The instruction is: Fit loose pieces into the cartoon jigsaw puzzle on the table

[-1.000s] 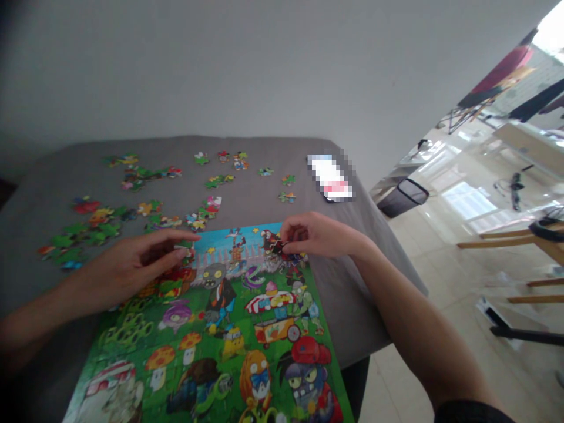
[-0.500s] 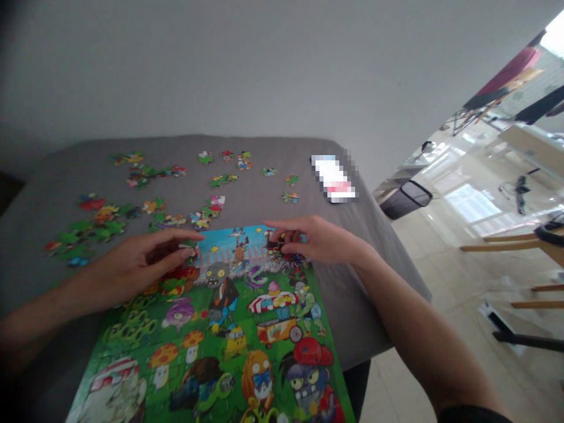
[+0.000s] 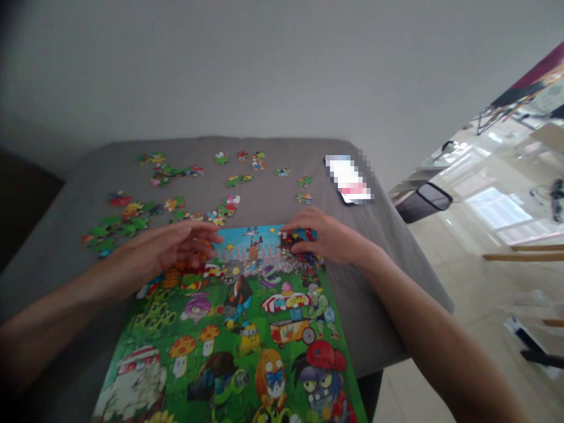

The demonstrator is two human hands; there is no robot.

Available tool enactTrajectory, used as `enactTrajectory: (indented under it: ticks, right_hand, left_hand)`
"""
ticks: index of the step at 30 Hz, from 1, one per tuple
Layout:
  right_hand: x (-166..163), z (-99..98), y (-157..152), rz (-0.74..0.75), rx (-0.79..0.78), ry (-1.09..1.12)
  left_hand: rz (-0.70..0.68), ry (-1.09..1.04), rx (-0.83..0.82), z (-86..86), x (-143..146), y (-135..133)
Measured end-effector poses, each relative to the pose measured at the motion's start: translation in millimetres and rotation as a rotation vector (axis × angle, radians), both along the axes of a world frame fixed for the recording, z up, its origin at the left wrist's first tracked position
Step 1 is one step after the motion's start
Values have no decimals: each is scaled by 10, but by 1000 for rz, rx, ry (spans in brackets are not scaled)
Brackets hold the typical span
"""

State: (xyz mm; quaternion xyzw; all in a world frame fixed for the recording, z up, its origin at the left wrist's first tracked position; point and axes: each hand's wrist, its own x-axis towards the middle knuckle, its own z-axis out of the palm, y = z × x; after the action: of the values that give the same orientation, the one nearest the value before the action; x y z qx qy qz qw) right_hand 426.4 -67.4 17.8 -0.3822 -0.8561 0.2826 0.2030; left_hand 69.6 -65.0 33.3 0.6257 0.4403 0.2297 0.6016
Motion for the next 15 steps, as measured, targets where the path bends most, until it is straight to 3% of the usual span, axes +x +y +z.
enactTrajectory:
  ticks: [3,6,9,12,15]
  right_hand:
    - [31,-38,19,14,-24,15]
    - [39,-49,21,28,-21,25]
    - [20,-17,3,27,-6,35]
    - [-6,18,-17,14,-4,60]
    - [-15,15,-18,36,-30,23]
  left_hand:
    - [-49,110,80,33,32,-40]
    - [-153,298,348,53,34,-63]
    - [-303,351,606,39,2,-62]
    - [-431,374,717,-9,-34,-54]
    - [-472,409,772,-70,-50,-49]
